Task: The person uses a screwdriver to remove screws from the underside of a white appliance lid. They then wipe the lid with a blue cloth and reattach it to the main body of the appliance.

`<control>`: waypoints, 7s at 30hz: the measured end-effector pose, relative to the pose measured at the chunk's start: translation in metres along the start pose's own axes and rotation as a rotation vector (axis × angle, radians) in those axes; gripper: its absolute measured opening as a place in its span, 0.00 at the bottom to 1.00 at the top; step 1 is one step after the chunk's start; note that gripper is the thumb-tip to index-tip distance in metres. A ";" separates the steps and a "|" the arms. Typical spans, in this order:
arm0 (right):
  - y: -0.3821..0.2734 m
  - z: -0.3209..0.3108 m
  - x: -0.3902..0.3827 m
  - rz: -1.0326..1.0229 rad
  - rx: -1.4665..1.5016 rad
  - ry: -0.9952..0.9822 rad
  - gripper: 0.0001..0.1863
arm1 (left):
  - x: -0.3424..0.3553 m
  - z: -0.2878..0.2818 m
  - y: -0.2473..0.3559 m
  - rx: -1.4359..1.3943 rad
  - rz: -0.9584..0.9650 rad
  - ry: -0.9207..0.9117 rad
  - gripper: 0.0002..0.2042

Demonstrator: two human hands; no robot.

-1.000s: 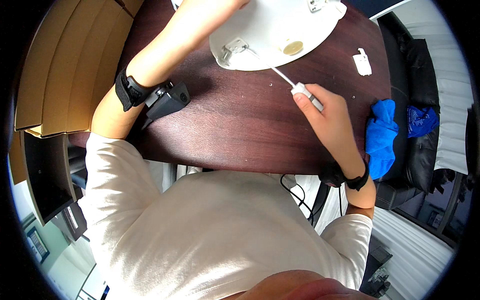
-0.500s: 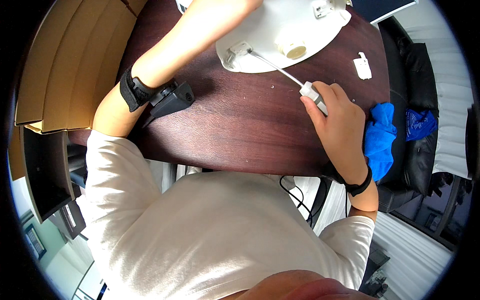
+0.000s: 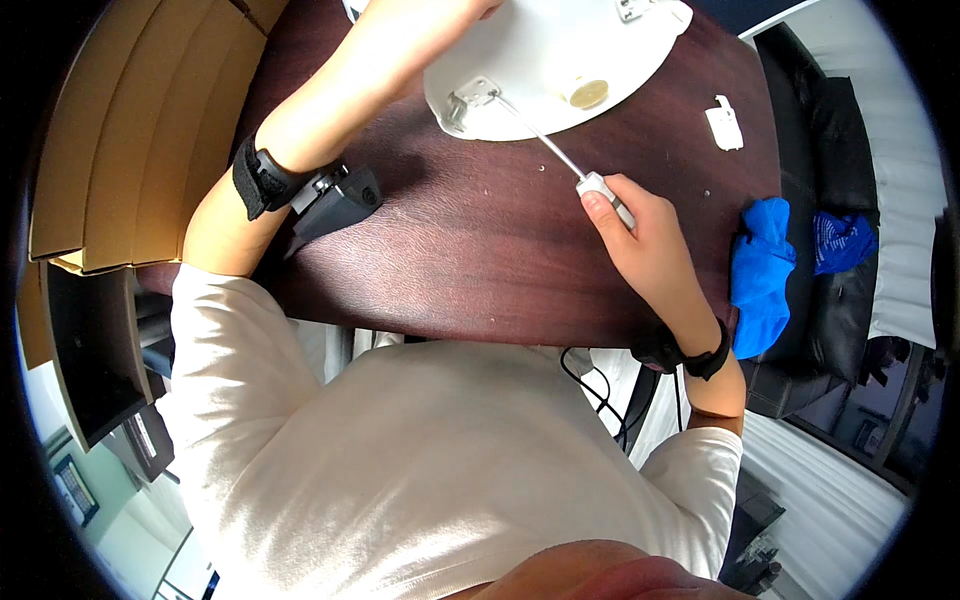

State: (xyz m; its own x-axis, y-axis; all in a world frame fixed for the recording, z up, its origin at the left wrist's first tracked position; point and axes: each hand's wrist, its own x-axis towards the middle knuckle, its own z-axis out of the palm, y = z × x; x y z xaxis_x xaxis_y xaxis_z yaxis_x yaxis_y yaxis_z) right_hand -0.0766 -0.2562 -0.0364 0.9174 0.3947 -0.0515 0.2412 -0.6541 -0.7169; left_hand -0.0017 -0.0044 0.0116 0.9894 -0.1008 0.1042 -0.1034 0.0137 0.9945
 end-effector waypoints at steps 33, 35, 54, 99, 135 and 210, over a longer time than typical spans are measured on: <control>-0.012 -0.009 -0.004 -0.298 -0.497 0.261 0.14 | -0.001 -0.002 0.000 0.132 0.052 0.018 0.21; -0.014 -0.009 -0.004 -0.303 -0.533 0.271 0.14 | -0.001 -0.002 0.000 0.119 0.061 0.010 0.21; -0.028 -0.018 -0.002 -0.313 -0.676 0.293 0.13 | -0.001 -0.003 -0.002 0.119 0.078 -0.024 0.22; -0.011 -0.025 -0.015 -0.206 -0.365 0.192 0.12 | -0.004 -0.012 0.005 -0.186 -0.119 -0.204 0.18; -0.029 -0.032 -0.017 -0.250 -0.441 0.159 0.12 | 0.004 -0.003 0.002 -0.183 -0.125 -0.166 0.19; -0.045 -0.028 -0.014 -0.268 -0.561 0.088 0.14 | -0.003 0.003 -0.007 -0.288 -0.036 -0.130 0.19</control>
State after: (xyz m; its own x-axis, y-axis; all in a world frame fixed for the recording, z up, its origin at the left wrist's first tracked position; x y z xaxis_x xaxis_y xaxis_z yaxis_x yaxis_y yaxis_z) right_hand -0.0919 -0.2505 0.0165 0.8188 0.5531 0.1536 0.5740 -0.7883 -0.2217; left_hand -0.0046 -0.0072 0.0046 0.9687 -0.2323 0.0873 -0.0176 0.2867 0.9579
